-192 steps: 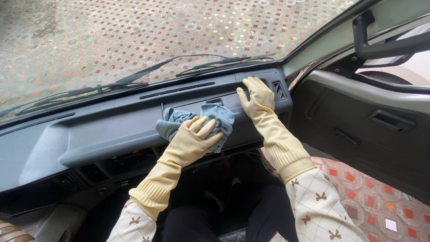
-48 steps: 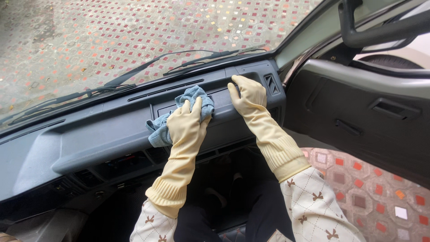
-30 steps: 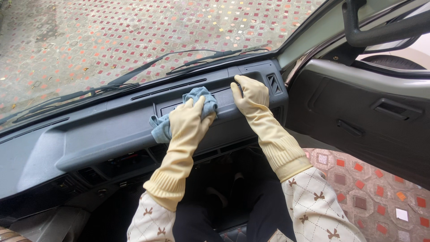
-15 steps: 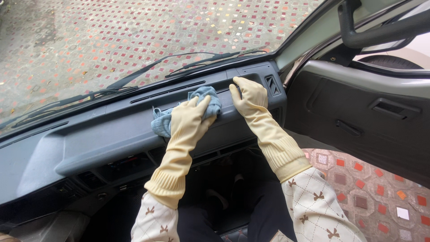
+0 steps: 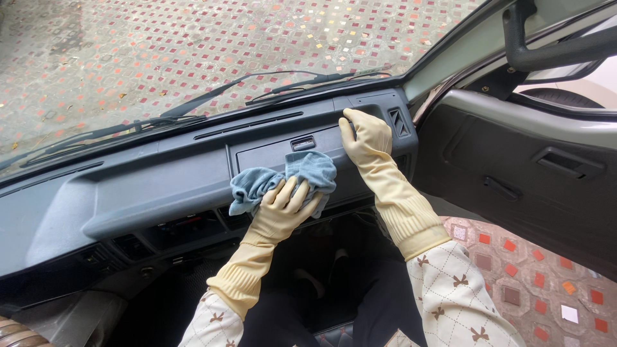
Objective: The person wipes the car's dashboard with a blue cloth while wearing yellow gloves. They clean the glove compartment area, the vents, and the surface near the windshield.
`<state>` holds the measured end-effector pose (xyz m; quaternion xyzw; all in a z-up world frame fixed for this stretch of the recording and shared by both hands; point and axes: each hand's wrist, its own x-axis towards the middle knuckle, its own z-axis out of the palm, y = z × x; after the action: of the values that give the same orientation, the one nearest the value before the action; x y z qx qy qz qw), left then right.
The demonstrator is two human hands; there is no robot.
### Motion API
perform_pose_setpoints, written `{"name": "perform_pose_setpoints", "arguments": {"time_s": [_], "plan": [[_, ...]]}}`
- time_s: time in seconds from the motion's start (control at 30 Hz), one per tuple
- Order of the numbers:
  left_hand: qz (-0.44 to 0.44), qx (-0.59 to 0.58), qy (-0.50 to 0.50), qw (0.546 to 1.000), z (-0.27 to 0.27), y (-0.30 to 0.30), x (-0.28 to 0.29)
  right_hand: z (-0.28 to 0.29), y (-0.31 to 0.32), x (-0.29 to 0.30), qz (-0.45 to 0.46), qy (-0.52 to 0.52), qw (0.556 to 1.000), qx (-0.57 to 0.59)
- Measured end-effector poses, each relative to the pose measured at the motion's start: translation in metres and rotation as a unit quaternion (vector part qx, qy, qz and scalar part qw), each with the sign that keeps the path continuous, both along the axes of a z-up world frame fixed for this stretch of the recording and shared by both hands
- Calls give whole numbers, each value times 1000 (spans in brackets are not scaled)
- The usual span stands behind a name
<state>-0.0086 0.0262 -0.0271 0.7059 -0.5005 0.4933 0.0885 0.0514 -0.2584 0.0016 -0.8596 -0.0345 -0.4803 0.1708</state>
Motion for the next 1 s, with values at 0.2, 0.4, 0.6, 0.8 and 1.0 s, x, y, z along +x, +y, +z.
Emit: {"name": "perform_pose_setpoints", "arguments": {"time_s": [0.2, 0.4, 0.6, 0.8, 1.0], "plan": [[-25, 18, -23, 999, 7, 18, 9, 3, 2, -2, 13, -20, 1000, 11], [23, -9, 14, 1000, 29, 15, 28, 6, 4, -6, 16, -29, 999, 17], [186, 53, 354, 915, 80, 7, 38, 10, 5, -8, 53, -39, 997, 26], [336, 114, 485, 799, 91, -9, 65, 8, 4, -6, 53, -40, 997, 28], [350, 68, 448, 820, 76, -6, 61, 4, 3, -5, 54, -42, 997, 26]]}}
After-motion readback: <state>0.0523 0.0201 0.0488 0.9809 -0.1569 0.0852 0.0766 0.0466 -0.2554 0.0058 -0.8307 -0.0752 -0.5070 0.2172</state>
